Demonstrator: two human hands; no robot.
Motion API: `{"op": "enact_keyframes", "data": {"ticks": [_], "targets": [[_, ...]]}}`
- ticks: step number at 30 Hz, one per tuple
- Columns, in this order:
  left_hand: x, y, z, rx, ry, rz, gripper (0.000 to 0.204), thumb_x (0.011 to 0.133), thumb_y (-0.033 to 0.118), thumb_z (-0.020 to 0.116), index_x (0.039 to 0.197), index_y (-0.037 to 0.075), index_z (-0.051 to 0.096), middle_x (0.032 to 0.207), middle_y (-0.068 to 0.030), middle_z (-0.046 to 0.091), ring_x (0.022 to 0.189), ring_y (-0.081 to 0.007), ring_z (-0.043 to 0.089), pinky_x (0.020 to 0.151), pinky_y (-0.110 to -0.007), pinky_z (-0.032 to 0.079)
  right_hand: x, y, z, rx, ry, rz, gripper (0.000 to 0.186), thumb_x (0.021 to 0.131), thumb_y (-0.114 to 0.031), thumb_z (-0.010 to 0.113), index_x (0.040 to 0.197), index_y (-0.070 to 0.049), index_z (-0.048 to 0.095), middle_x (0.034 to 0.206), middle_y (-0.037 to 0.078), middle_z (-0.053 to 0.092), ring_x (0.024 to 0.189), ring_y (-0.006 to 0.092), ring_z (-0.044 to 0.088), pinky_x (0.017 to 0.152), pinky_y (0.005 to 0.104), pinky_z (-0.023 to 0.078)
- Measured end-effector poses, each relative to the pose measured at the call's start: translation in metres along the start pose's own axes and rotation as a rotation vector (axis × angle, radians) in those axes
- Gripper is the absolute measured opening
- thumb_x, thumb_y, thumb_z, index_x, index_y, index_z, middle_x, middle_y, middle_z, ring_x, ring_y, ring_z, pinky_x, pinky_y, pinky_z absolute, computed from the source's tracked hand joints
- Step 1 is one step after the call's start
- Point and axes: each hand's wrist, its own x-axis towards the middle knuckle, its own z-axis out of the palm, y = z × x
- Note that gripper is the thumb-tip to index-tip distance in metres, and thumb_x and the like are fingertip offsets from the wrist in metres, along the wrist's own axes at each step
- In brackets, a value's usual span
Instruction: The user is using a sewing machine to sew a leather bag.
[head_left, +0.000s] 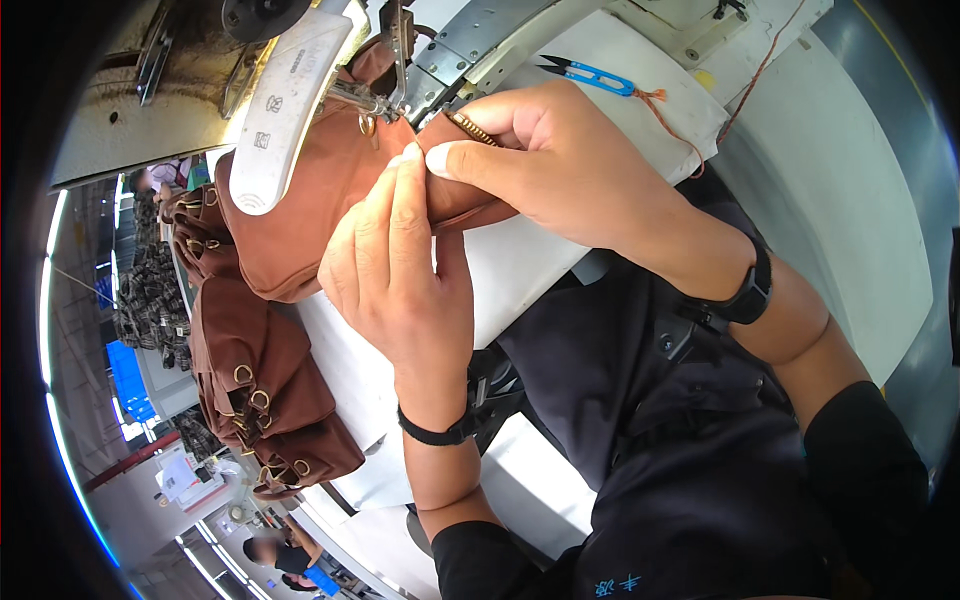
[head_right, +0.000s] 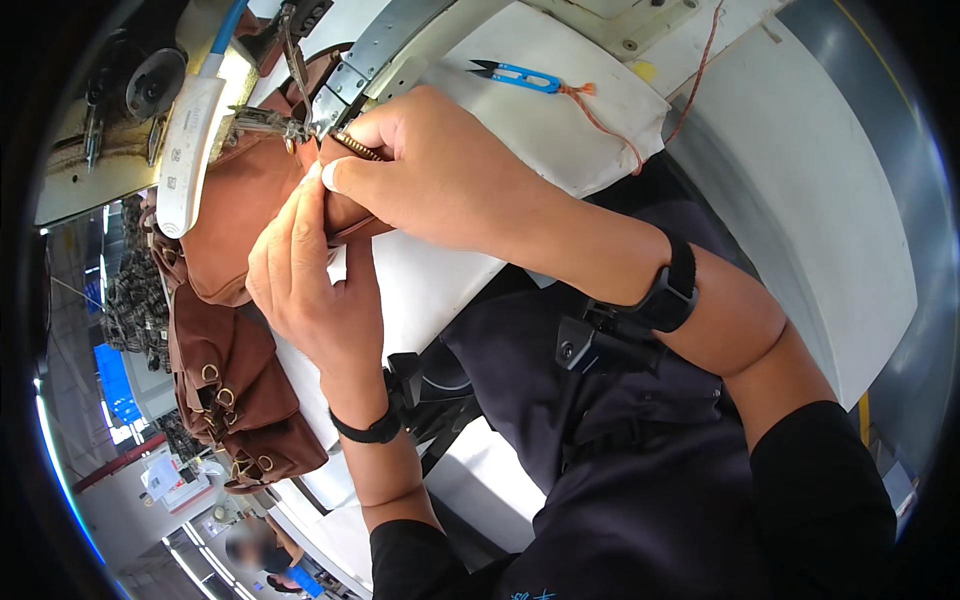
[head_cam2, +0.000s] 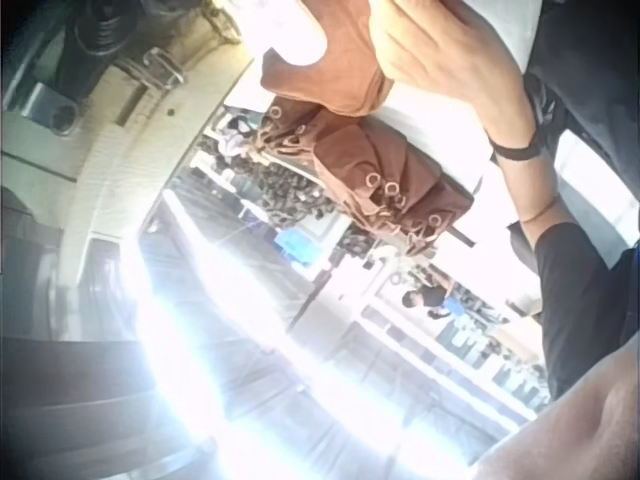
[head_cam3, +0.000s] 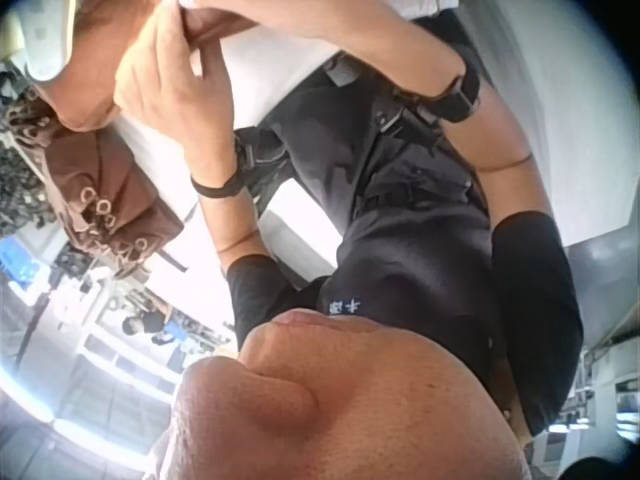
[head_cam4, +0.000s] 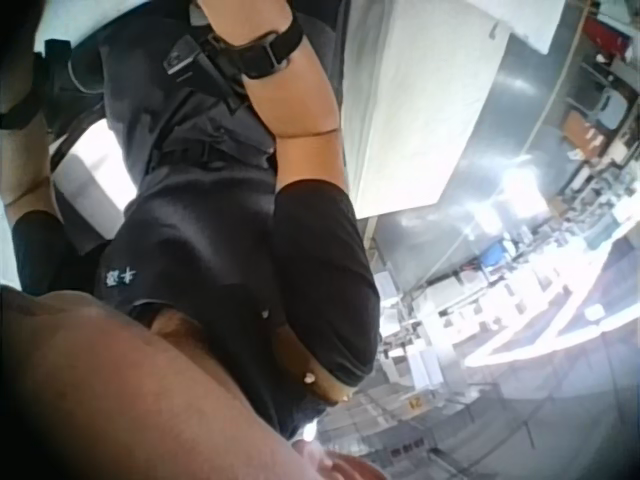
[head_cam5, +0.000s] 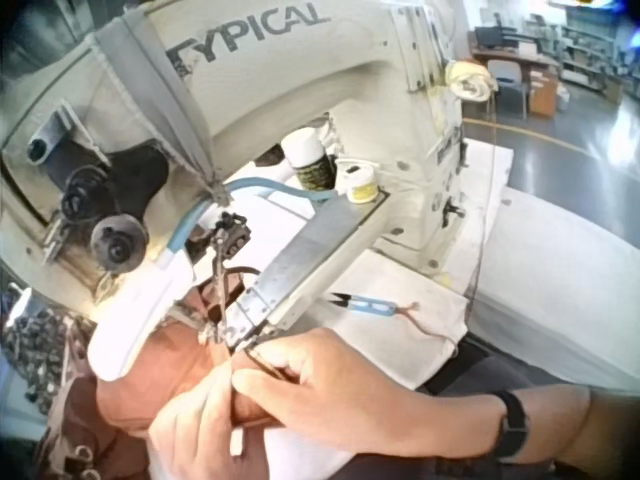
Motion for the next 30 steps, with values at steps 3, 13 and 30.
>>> {"op": "enact_keyframes", "data": {"ticks": [3,13,30], "targets": [[0.004,-0.001,-0.004,-0.052,-0.023,-0.023,0.059,0.074,0.003,0.080,0.132,0.013,0.073,0.125,-0.0001,0.074,0.112,-0.0210,0.066,0.098,-0.037,0.045,0.005,-0.007,-0.001,-0.009,-0.008,0.030,0.026,0.098,-0.016,0.064,0.087,0.006,0.070,0.074,0.004,0.068,0.068,0.0067,0.060,0.063,0.0280,0.052],[0.020,-0.017,0.003,-0.096,-0.121,0.001,0.058,0.076,0.008,0.080,0.133,0.011,0.070,0.123,-0.0035,0.073,0.112,-0.0258,0.066,0.098,-0.040,0.045,0.023,-0.001,-0.006,-0.075,0.030,0.067,0.028,0.098,-0.018,0.065,0.086,0.006,0.071,0.077,0.003,0.068,0.073,0.0062,0.061,0.066,0.0274,0.053],[0.012,-0.007,0.024,0.104,0.124,0.046,0.046,0.084,0.002,0.071,0.129,0.014,0.074,0.126,0.0022,0.071,0.115,-0.0206,0.063,0.107,-0.042,0.041,0.028,-0.004,-0.013,-0.358,0.067,-0.011,0.029,0.098,-0.025,0.069,0.089,0.003,0.073,0.069,0.007,0.068,0.066,0.0107,0.064,0.061,0.0293,0.050]]}}
